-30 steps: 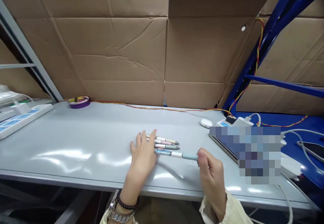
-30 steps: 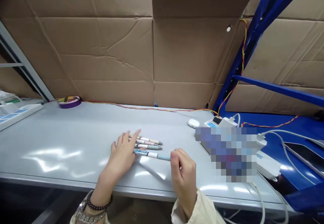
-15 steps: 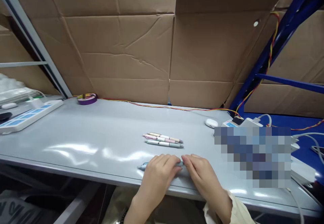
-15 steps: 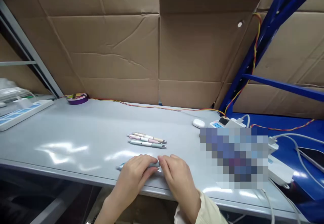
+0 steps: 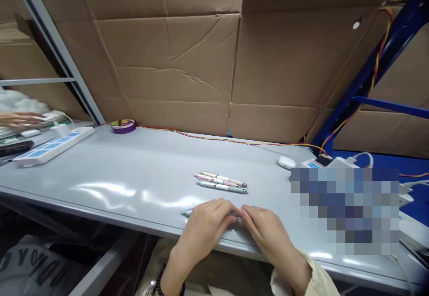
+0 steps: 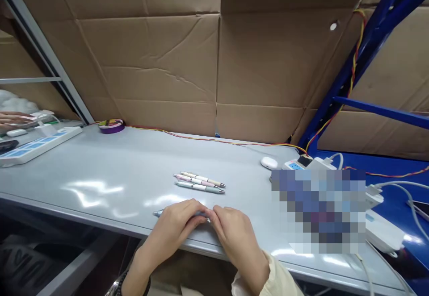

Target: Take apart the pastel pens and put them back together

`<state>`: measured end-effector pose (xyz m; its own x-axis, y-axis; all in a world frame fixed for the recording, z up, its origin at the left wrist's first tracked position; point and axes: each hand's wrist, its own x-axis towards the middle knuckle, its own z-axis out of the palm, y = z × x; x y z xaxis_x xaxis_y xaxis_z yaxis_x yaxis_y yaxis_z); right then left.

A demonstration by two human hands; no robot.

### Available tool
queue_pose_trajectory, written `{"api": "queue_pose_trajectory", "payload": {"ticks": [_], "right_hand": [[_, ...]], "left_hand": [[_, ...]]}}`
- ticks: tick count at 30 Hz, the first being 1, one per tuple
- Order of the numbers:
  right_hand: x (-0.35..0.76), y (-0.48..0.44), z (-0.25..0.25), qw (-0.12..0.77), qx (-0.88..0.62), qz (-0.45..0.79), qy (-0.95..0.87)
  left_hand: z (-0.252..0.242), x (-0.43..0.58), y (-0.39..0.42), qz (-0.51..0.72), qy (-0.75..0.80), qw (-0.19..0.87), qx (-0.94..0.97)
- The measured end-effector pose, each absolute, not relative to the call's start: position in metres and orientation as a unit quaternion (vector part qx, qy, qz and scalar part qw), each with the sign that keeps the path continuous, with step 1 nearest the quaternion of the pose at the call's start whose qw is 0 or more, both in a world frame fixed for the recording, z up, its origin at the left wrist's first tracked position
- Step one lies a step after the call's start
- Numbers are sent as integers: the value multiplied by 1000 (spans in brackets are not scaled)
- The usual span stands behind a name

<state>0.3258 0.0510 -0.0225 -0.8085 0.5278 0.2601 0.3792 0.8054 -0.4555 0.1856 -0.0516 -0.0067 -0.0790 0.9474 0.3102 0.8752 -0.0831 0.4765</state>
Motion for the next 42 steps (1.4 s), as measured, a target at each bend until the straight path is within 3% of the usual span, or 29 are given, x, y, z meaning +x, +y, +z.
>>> {"api": "queue_pose_trajectory", "payload": {"ticks": [6,12,19,26,31,42], "right_hand": [[329,51,-16,211,-225,256,-916],[326,50,-21,197,-249,213,-924],[331,51,-16,220,-237,321,-890],[327,48,-21,233,-276,240,-901],[330,48,-17,274,-270,316,-867],[331,49,-17,302,-256,304,-866]], "left_hand": [[-5,186,-52,300,679,40,669],[-7,185,-53,286,675,51,678],[-6,185,-53,313,677,52,664],[-8,184,-54,315,672,53,669],[-12,183,-53,320,681,25,658],[-8,183,-55,275,675,2,684]]}}
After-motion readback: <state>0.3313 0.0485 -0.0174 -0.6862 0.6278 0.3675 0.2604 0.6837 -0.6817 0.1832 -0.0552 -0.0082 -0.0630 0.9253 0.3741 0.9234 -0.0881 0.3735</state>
